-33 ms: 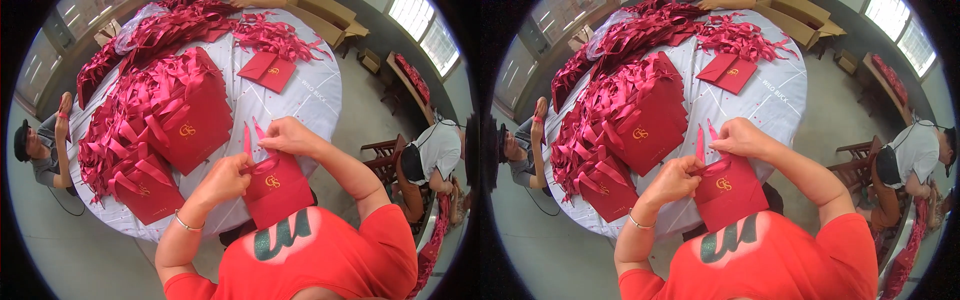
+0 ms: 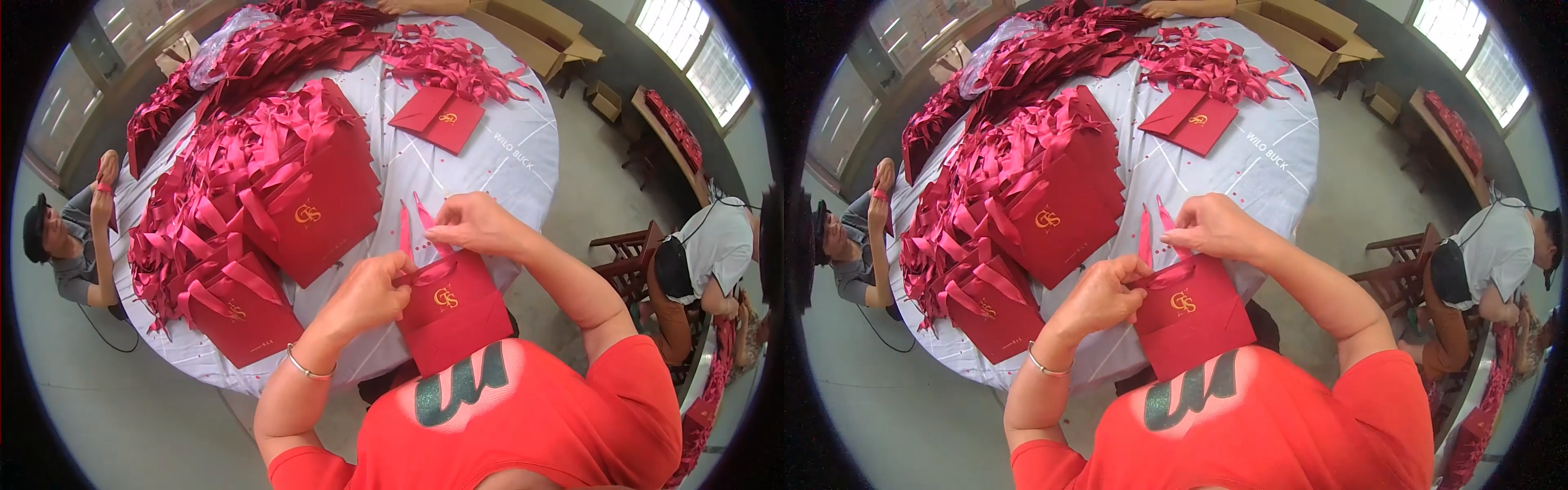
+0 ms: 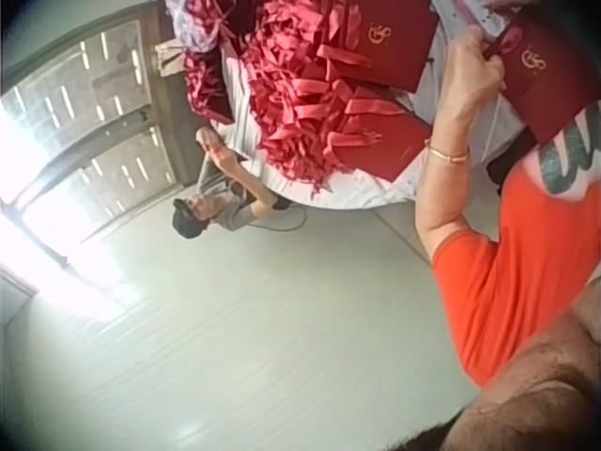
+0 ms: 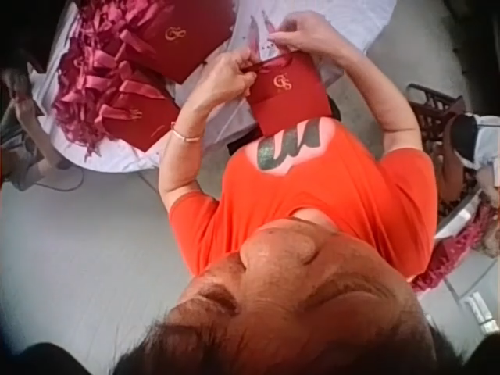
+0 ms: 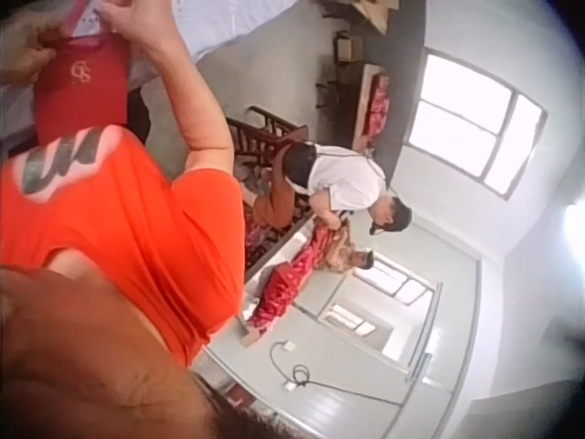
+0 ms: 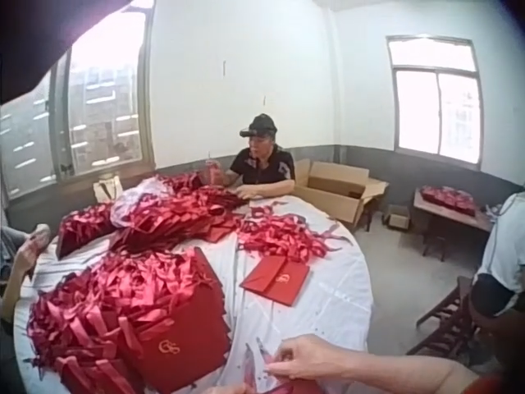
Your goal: The person attaches handles to paper gift bags by threading ribbon strips through the holes by hand.
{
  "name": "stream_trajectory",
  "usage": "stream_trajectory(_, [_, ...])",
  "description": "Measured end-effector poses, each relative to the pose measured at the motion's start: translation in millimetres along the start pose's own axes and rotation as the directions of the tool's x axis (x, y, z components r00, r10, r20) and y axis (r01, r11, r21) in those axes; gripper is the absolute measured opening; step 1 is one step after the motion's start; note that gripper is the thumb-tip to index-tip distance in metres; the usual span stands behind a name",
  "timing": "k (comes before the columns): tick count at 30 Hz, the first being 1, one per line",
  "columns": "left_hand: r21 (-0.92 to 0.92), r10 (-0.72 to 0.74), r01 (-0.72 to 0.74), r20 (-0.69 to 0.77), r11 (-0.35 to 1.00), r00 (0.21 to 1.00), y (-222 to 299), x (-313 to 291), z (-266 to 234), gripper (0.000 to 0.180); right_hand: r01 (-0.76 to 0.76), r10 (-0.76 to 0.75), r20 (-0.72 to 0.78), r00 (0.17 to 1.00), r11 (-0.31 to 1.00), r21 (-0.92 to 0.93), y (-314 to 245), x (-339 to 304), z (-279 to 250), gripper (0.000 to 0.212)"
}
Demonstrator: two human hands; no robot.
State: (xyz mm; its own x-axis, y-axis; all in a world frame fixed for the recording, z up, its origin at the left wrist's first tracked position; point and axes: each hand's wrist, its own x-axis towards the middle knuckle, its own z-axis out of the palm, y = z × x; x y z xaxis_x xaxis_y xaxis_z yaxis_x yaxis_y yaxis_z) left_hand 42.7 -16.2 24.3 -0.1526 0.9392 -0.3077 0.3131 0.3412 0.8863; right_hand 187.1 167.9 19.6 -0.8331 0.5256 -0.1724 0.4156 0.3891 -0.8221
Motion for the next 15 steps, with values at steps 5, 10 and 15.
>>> stream_trajectory(5, [-0.022,0.002,-0.003,-0.071,1.0,0.997,-4.9,-3.5,0.7,0.024,-0.017,-0.006,-0.147,0.989,0.987,-0.16,12.7,-56.3,-20.9,0.039])
stream_trajectory(10, [-0.276,-0.072,0.035,-0.125,0.961,0.989,-8.8,6.8,3.0,0.018,-0.348,0.358,0.005,0.934,0.903,0.254,41.8,-136.8,-11.2,0.02])
stream_trajectory(15, [-0.428,-0.044,0.019,-0.049,0.903,0.998,-14.6,11.4,11.8,0.022,-0.279,0.369,-0.026,0.929,0.746,0.605,22.8,-157.3,21.8,0.029])
